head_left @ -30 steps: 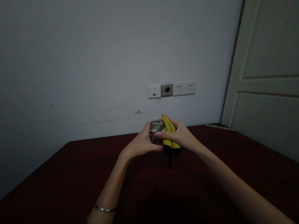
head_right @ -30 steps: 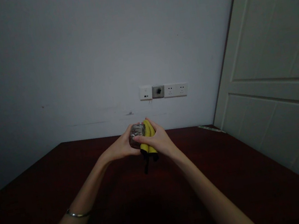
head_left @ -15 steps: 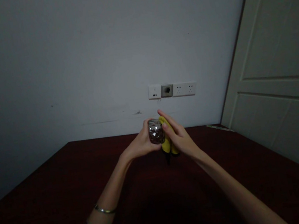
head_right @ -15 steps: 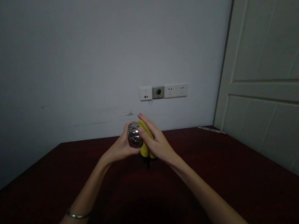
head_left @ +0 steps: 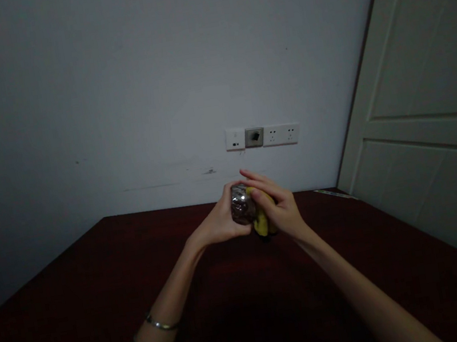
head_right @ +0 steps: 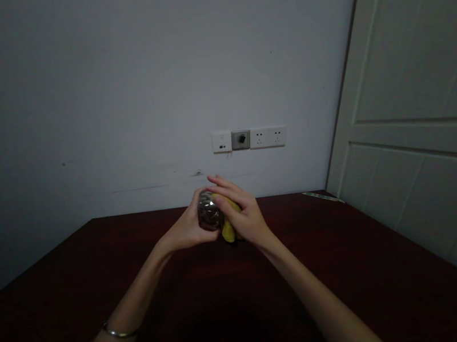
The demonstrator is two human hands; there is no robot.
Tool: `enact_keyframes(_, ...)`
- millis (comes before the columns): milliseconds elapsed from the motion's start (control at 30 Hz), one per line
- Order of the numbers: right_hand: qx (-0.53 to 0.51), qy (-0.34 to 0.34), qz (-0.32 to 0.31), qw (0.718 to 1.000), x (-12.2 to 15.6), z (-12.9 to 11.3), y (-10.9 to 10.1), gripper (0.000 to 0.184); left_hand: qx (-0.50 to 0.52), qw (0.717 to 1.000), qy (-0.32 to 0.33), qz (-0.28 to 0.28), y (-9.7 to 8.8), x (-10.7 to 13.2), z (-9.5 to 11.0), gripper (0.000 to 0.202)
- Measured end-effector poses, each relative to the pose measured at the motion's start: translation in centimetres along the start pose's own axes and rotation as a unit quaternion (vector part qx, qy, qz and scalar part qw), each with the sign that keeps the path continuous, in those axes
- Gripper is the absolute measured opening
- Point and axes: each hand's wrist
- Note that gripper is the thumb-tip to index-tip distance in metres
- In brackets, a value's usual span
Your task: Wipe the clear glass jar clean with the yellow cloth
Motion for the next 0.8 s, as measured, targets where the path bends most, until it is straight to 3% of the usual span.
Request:
enact_keyframes(100, 0.022, -0.061, -0.036, 0.997, 0.0, -0.8, -0.5, 0.026, 0.018, 1.000, -0.001, -0.011, -0.1, 0.0, 0.2, 0.084)
enact_keyframes(167, 0.019, -0.067, -0.044, 0.997, 0.0, -0.8, -0.6, 0.026, 0.021, 1.000, -0.003, -0.020, 0.0, 0.1, 0.3, 0.085)
enact_keyframes(400, -0.031, 0.053, -0.016, 0.998, -0.2, 1.2, -0.2, 0.027, -0.038, 0.999, -0.007, -0.025, 0.3, 0.1, 0.5, 0.082)
enact_keyframes(667, 0.082, -0.080, -0.086, 0.990, 0.3, -1.1, -1.4, 0.044, -0.034, 0.999, -0.011, 0.002, 0.3, 0.2, 1.1, 0.084)
enact_keyframes(800, -0.011, -0.001, -0.008, 1.000, 0.3, -1.2, -0.7, 0.044, 0.001, 1.000, -0.008, 0.004, 0.5, 0.1, 1.4, 0.082)
Point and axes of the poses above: each hand's wrist, its own x-axis away from the middle knuckle, its own y-axis out of the palm, z = x × y, and after that the axes turned 13 degrees about x, right-handed
